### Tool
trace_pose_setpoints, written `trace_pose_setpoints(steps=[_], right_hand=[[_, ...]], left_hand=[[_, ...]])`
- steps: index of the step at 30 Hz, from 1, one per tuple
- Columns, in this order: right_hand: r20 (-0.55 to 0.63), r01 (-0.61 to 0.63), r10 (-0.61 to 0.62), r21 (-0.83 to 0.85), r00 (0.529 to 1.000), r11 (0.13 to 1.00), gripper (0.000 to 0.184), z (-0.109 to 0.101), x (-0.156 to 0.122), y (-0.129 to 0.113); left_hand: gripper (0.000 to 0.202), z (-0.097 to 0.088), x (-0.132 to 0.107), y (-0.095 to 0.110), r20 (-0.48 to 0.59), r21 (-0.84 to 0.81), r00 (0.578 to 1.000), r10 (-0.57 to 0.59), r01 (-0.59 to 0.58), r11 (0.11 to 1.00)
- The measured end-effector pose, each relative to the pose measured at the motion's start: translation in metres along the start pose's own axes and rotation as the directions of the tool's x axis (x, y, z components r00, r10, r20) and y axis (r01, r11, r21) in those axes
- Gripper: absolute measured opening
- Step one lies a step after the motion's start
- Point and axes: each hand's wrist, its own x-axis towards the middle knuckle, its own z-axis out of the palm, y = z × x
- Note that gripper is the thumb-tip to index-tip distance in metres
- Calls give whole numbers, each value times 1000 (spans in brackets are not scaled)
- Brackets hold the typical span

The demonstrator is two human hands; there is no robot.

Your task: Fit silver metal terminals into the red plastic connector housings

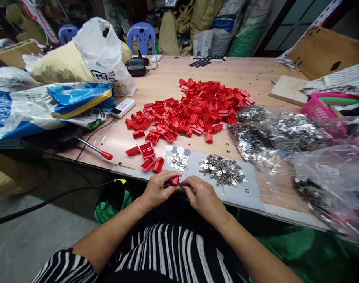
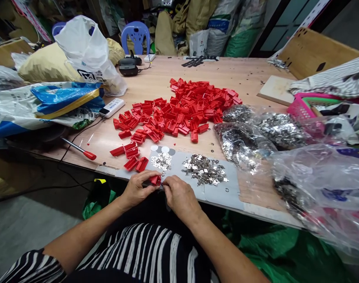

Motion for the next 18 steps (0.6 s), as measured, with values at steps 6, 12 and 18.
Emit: trace_pose_setpoints(steps=[6,12,18], right_hand=[[6,8,-8,-34,1000,999,17,3,-2,0],[-107,157,-139,186,984,970,24,-3,-13,9],[0,81,-86,324,996,943,29,-18,-20,3]], left_hand=[[36,1,-2,2,-11,0,1000,-4,4,1000],[26,0,-10,15,-88,-174,987,-136,120,978],[24,-2,-6,35,27,-787,888,-458,301,538]])
